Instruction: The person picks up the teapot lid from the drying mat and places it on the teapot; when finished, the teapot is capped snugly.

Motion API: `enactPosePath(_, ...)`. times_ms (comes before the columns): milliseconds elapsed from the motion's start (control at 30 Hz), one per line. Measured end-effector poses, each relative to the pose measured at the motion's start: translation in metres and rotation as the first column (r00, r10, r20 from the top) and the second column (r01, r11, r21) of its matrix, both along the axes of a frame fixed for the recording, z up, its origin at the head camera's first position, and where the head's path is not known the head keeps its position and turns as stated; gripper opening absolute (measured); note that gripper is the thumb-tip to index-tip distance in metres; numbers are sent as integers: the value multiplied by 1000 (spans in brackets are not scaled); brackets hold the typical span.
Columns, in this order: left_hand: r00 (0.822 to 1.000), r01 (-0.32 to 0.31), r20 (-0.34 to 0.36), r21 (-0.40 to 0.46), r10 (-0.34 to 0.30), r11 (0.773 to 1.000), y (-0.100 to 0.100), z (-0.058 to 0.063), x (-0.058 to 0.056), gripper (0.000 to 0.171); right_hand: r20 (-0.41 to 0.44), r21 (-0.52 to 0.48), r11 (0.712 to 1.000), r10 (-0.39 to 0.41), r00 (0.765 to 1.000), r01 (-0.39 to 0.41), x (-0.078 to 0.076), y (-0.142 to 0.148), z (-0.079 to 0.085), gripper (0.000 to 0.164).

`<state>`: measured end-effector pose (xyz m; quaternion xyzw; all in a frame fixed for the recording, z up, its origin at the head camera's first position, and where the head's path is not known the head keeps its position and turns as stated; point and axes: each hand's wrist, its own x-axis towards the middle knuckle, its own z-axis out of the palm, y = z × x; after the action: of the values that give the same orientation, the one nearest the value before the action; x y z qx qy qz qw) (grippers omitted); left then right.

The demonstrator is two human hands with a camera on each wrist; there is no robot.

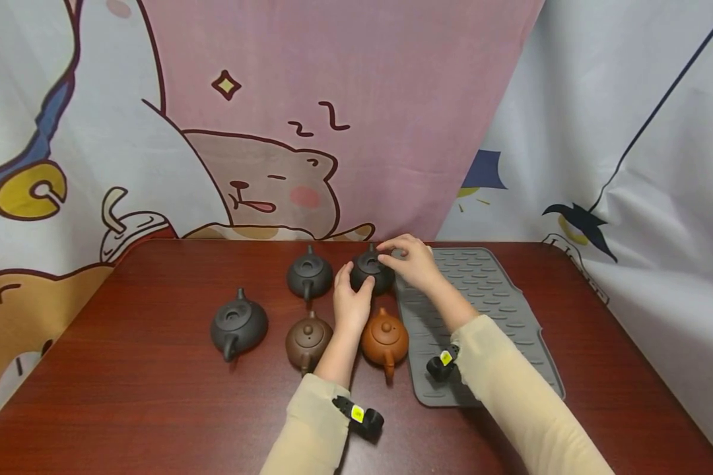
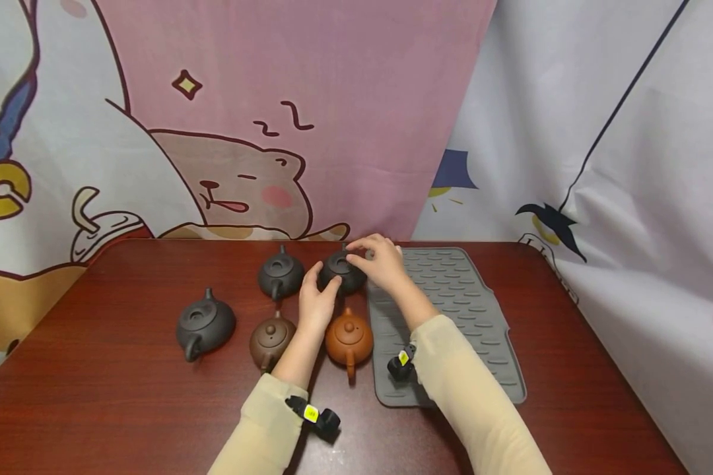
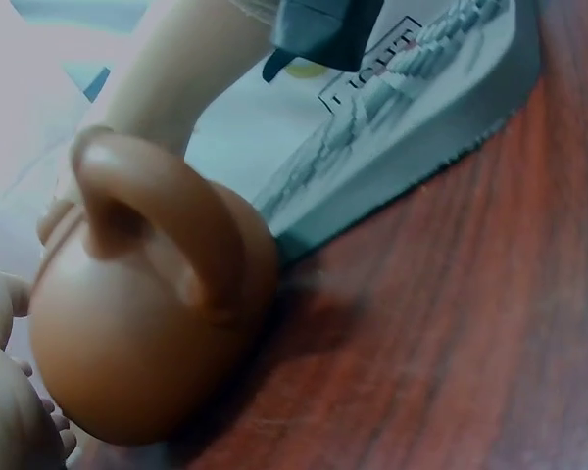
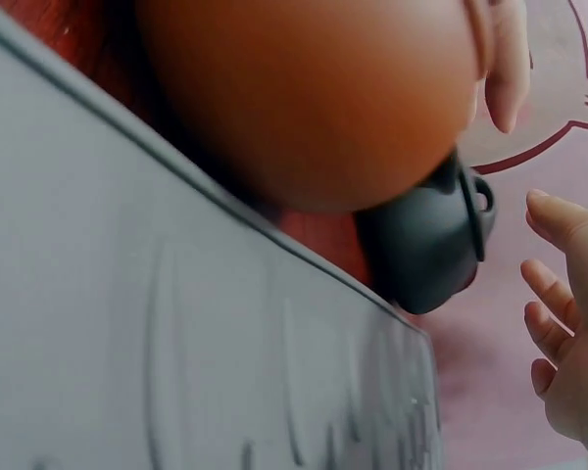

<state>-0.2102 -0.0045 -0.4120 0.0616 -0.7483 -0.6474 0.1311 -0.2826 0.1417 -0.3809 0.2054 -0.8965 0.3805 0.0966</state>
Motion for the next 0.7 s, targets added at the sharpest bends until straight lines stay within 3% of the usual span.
enactPosePath(333,997,28,-69,-16,-29,999,-9,33,15,52,-74,-47,998,28,997,-32,17,14,21,22)
enactPosePath(567,987,117,-103,-42,-121,992,-24,60,34,54,-127,-27,999,39,991,-43,35,31,35,22)
enactPosePath(700,975,165,-130,-132,-182,977,-39,70,45,55,-159,-7,1000,25,987,-26,46,44,42,19)
